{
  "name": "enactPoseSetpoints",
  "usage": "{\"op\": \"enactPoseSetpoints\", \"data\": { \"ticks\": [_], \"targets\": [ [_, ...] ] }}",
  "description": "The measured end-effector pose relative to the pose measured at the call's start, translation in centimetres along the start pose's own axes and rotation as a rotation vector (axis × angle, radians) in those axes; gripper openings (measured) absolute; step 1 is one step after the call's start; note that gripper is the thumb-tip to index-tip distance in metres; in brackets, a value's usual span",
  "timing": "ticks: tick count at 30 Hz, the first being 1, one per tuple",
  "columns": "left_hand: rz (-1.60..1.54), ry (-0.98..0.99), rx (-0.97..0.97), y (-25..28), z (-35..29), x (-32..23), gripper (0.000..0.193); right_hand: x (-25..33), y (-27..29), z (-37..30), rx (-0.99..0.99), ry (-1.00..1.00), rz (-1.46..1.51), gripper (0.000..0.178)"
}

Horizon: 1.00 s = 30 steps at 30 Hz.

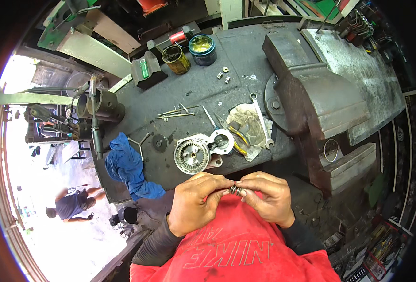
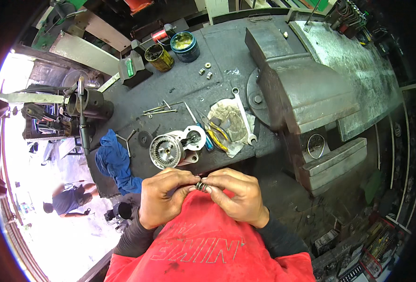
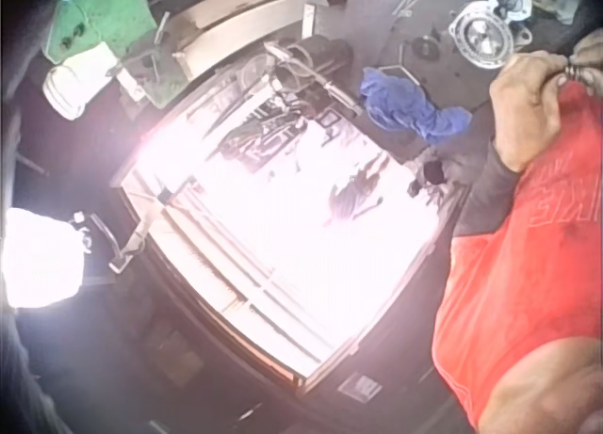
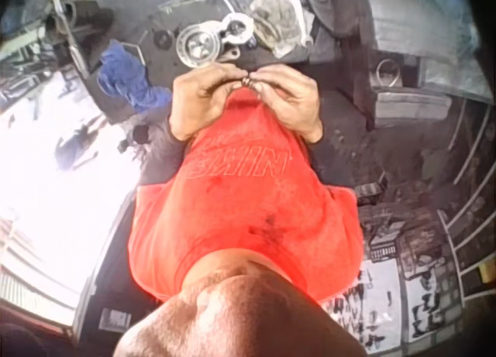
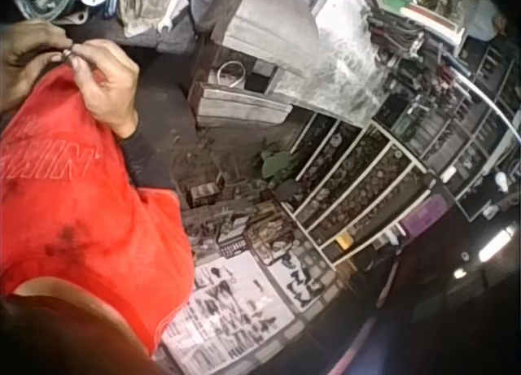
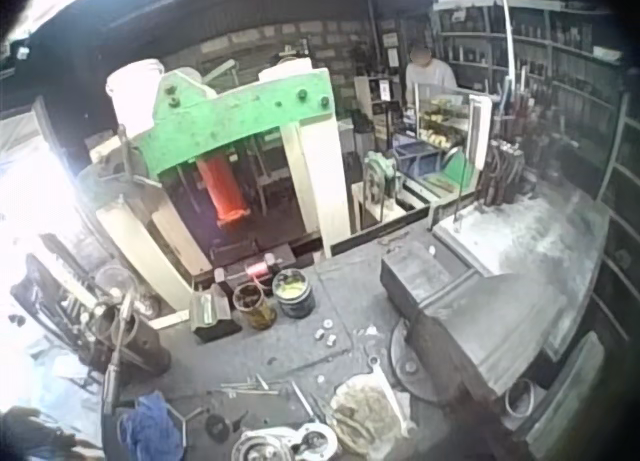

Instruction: The person cleans a cylindrical mechanical component with a blue cloth, then assembles it with gears and small metal parts on a workbench. They handle multiple small components, including gears and a metal ring, and place them into the housing.

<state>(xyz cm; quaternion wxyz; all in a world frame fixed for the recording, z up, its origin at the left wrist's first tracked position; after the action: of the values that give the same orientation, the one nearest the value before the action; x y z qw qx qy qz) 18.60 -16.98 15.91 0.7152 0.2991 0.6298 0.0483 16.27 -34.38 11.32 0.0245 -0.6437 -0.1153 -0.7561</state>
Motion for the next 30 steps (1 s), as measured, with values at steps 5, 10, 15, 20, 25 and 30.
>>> {"op": "enactPoseSetpoints", "data": {
  "ticks": [5,10,15,20,25,30],
  "targets": [
    [0.009,0.102,0.08,-0.5,1.1,1.1,0.022,-3.2,-0.4,0.2,0.051,-0.285,0.403,0.017],
    [-0.003,0.088,0.096,-0.7,1.3,0.7,0.021,-1.5,0.4,0.4,0.021,-0.049,0.096,0.018],
    [-0.039,0.108,0.116,-0.8,0.7,0.8,0.021,-2.3,0.4,-0.1,0.054,-0.212,0.205,0.017],
    [-0.067,0.051,0.109,-1.7,0.1,0.5,0.025,-3.8,-0.3,-1.9,0.019,-0.393,0.474,0.015],
    [-0.155,0.13,0.157,-3.2,-0.5,2.0,0.026,-5.1,-0.4,-3.5,0.029,-0.413,0.348,0.014],
    [-0.305,0.284,0.212,-4.1,-0.7,4.8,0.021,-7.0,-0.7,-4.1,-0.04,-0.582,0.535,0.019]
  ]
}}
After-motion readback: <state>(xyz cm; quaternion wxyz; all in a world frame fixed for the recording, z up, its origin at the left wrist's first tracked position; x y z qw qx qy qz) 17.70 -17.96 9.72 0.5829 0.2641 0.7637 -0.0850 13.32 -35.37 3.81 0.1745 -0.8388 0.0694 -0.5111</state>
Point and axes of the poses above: each hand's wrist, its own z-axis towards the middle knuckle, its own y-axis out of the back of the hand, x = y × z, the point moved 8 cm from there along z, towards the middle knuckle, and after that the axes turned 3 degrees about -z, right-handed, at the moved point
